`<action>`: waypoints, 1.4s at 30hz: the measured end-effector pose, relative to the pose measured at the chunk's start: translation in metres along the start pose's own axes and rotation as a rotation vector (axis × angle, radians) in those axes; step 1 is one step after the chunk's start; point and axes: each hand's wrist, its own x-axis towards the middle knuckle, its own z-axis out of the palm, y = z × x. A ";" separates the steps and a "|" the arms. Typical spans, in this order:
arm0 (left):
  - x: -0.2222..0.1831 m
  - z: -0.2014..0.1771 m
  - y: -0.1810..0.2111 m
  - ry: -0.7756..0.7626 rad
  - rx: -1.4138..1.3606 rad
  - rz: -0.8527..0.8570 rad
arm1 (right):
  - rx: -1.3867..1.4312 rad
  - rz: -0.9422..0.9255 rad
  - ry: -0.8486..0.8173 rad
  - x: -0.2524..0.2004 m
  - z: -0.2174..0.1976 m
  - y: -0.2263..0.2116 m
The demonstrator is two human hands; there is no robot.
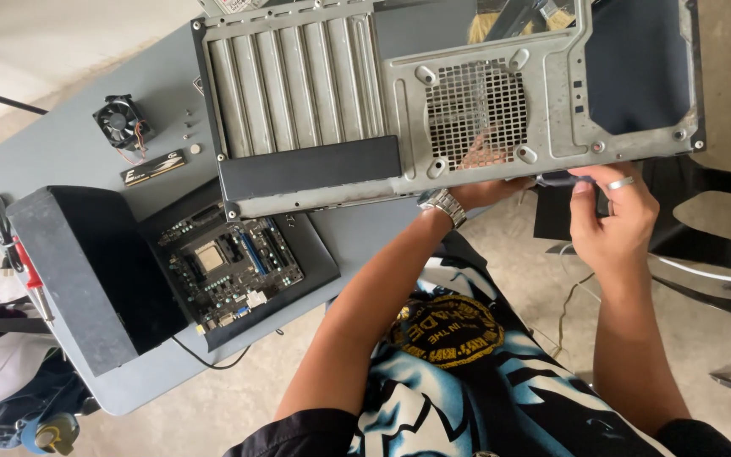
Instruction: Cleaning a computer case panel using a paintbrush after disassembly
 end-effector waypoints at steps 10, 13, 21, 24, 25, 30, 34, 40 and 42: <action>0.008 -0.014 0.011 -0.070 -0.066 -0.169 | -0.005 -0.047 0.119 -0.004 0.008 0.008; -0.001 0.012 -0.005 0.101 -0.017 0.022 | -0.034 -0.026 0.112 -0.009 0.007 0.012; 0.005 0.007 0.005 -0.064 0.181 -0.119 | -0.005 0.017 0.124 -0.008 0.011 0.013; 0.007 -0.012 0.016 0.162 -0.042 -0.110 | 0.043 0.093 0.094 -0.004 0.011 0.002; 0.005 -0.009 0.011 0.162 -0.041 -0.109 | 0.044 0.092 0.095 -0.007 0.012 0.004; 0.009 -0.016 0.013 -0.008 -0.050 -0.107 | 0.042 0.044 0.091 -0.005 0.011 -0.001; 0.009 -0.007 0.011 -0.017 0.076 -0.049 | 0.014 0.055 0.092 -0.008 0.013 0.011; 0.000 0.009 -0.002 0.169 0.042 0.025 | 0.028 0.038 0.094 -0.011 0.014 0.009; -0.004 0.008 -0.005 0.117 -0.049 0.017 | 0.005 0.039 0.089 -0.012 0.013 0.010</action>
